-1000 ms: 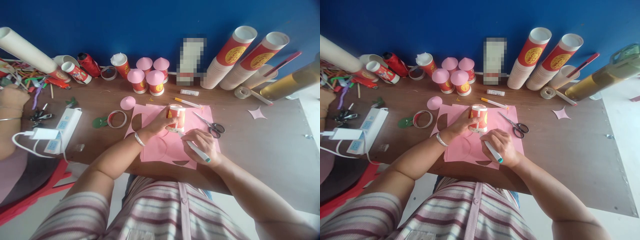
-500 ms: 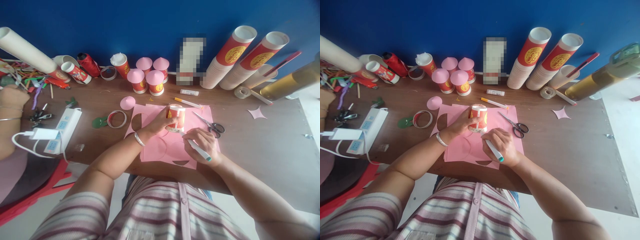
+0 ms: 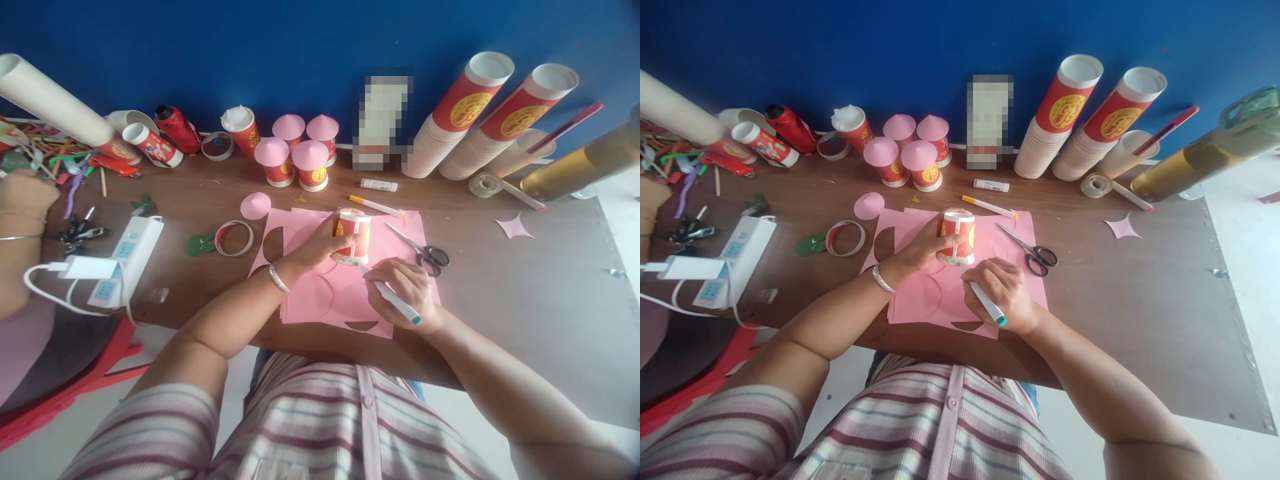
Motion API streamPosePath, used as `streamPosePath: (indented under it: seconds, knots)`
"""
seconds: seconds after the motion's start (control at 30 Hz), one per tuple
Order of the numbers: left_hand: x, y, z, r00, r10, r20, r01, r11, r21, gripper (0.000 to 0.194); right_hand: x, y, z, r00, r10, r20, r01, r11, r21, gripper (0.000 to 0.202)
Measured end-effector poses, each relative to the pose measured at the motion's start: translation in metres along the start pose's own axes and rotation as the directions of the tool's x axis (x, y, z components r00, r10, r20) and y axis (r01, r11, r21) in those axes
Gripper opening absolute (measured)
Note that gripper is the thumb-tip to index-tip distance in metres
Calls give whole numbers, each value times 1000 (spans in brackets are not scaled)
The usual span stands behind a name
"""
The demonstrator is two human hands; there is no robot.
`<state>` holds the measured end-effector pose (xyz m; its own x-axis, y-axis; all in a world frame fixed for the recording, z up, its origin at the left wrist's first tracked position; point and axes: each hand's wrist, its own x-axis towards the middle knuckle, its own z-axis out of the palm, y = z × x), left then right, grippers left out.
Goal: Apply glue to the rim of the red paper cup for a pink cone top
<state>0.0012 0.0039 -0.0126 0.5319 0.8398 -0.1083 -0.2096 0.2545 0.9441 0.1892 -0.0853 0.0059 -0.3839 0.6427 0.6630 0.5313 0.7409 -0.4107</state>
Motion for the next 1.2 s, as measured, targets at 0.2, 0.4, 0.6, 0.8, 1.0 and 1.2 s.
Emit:
streamPosePath:
  seconds: [0.2, 0.4, 0.6, 0.8, 1.0, 1.2]
  knots:
    - [0, 3, 2, 1000, 2, 16, -2, 1000, -2, 52, 1, 0, -1, 1000, 2, -13, -2, 1000, -31, 25]
    - [1, 1, 0, 999, 3, 37, -4, 1000, 7, 53, 1, -1, -1, 999, -39, -29, 38, 999, -16, 26]
    - [1, 0, 0, 1000, 16, 10, -16, 1000, 4, 55, 2, -4, 1, 997, -78, -6, 78, 997, 4, 26]
    - [0, 1, 2, 1000, 11, -6, -11, 999, 33, 57, 3, -5, 2, 996, -89, -8, 89, 996, -14, 29]
    - [0, 0, 3, 1000, -3, -9, 3, 999, 46, 55, 1, -4, 3, 997, -68, -22, 67, 996, -54, 29]
    - [1, 1, 4, 1000, -7, -4, 7, 1000, 24, 58, 0, -4, 3, 998, -69, -10, 69, 996, -55, 28]
